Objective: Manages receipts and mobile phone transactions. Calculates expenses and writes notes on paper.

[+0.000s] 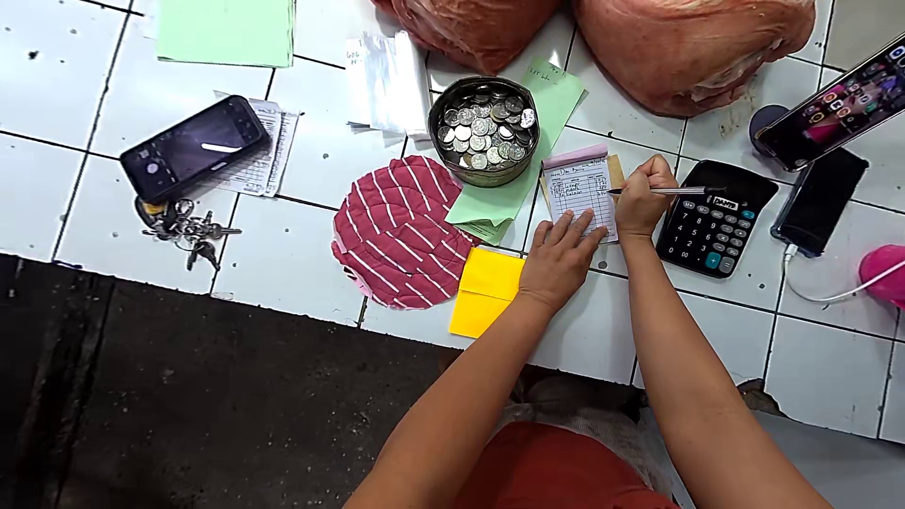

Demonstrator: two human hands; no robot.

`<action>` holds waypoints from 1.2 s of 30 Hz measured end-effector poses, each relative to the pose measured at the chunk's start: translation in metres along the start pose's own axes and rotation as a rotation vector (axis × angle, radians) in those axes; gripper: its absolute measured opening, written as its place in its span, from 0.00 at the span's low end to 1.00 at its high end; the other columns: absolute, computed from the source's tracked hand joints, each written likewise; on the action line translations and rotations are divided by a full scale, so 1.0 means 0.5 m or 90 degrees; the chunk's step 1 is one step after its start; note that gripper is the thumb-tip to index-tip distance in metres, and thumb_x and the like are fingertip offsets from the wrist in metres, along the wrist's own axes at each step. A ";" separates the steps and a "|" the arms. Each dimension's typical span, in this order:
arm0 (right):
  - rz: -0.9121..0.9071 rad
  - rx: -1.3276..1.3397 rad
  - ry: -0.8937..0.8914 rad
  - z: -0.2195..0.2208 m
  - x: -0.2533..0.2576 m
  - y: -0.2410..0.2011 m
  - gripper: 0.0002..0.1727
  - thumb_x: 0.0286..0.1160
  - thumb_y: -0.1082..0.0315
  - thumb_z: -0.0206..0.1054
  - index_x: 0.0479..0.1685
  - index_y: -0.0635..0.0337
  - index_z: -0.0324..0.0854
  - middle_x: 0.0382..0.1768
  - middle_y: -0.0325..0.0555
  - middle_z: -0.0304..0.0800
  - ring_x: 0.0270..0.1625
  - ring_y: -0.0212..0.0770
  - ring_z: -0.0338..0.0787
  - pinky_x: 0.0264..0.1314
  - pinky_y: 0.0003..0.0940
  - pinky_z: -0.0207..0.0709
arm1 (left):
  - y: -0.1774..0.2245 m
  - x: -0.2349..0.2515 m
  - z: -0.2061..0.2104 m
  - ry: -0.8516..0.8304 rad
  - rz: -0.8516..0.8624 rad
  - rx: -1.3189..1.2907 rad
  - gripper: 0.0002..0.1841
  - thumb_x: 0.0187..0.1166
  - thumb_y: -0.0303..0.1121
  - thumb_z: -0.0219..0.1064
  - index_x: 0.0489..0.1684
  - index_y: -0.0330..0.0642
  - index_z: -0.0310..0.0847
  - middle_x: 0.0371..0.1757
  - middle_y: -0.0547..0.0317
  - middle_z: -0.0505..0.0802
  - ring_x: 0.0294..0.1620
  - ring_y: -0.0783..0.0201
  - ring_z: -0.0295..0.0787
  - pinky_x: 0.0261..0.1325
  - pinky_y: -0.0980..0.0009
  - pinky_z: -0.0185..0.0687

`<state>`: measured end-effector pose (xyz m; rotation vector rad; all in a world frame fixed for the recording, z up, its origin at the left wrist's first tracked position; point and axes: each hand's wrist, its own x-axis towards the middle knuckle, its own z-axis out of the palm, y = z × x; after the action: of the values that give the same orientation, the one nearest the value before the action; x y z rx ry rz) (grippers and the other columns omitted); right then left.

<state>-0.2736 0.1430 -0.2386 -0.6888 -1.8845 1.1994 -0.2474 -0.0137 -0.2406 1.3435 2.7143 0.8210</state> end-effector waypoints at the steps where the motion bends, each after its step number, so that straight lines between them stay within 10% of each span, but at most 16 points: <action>1: -0.002 -0.010 0.000 0.000 0.000 0.000 0.16 0.62 0.80 0.52 0.15 0.47 0.60 0.12 0.23 0.59 0.15 0.16 0.62 0.21 0.13 0.58 | 0.000 0.000 0.000 0.000 -0.001 0.000 0.17 0.85 0.35 0.59 0.66 0.55 0.90 0.77 0.55 0.86 0.79 0.48 0.81 0.76 0.48 0.70; 9: -0.029 0.035 0.071 -0.006 0.004 0.010 0.14 0.61 0.80 0.51 0.16 0.50 0.64 0.16 0.25 0.64 0.19 0.18 0.66 0.25 0.14 0.61 | 0.000 0.001 -0.001 -0.007 -0.002 0.000 0.18 0.85 0.35 0.59 0.67 0.56 0.90 0.77 0.55 0.86 0.79 0.48 0.80 0.77 0.49 0.69; 11: 0.001 -0.062 0.061 -0.012 0.002 0.003 0.05 0.74 0.76 0.53 0.32 0.61 0.71 0.26 0.32 0.69 0.27 0.21 0.70 0.32 0.16 0.66 | -0.001 0.001 0.002 0.010 -0.003 0.001 0.17 0.85 0.36 0.60 0.66 0.54 0.90 0.78 0.51 0.85 0.79 0.47 0.80 0.76 0.49 0.70; 15: 0.044 -0.276 -0.042 -0.024 -0.013 -0.010 0.19 0.91 0.63 0.55 0.63 0.69 0.81 0.47 0.58 0.91 0.50 0.48 0.91 0.57 0.42 0.81 | -0.002 0.001 0.008 0.063 -0.023 -0.009 0.22 0.85 0.40 0.61 0.76 0.46 0.82 0.84 0.38 0.76 0.85 0.41 0.71 0.83 0.48 0.65; 24: 0.211 -0.206 -0.199 -0.055 0.016 -0.067 0.09 0.82 0.72 0.64 0.53 0.69 0.77 0.35 0.48 0.80 0.31 0.34 0.78 0.38 0.32 0.74 | 0.001 0.000 0.009 0.087 -0.050 -0.008 0.28 0.81 0.42 0.66 0.79 0.39 0.76 0.85 0.27 0.69 0.87 0.33 0.64 0.86 0.46 0.62; 32: 0.108 -0.333 -0.188 -0.119 -0.062 -0.063 0.07 0.84 0.73 0.61 0.51 0.67 0.78 0.49 0.61 0.81 0.46 0.55 0.85 0.46 0.51 0.80 | 0.001 -0.003 0.011 0.077 -0.022 0.008 0.35 0.74 0.49 0.70 0.80 0.39 0.76 0.86 0.30 0.70 0.88 0.34 0.64 0.86 0.42 0.58; 36: 0.042 -0.262 -0.182 -0.133 -0.078 -0.043 0.20 0.89 0.55 0.60 0.57 0.66 0.84 0.51 0.59 0.84 0.52 0.54 0.85 0.56 0.51 0.78 | -0.001 -0.004 0.011 0.041 0.001 0.012 0.28 0.78 0.49 0.66 0.74 0.46 0.83 0.83 0.41 0.78 0.86 0.40 0.69 0.85 0.39 0.58</action>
<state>-0.1973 0.1368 -0.2153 -0.8361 -2.4026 0.9957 -0.2456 -0.0128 -0.2461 1.3462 2.7768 0.8560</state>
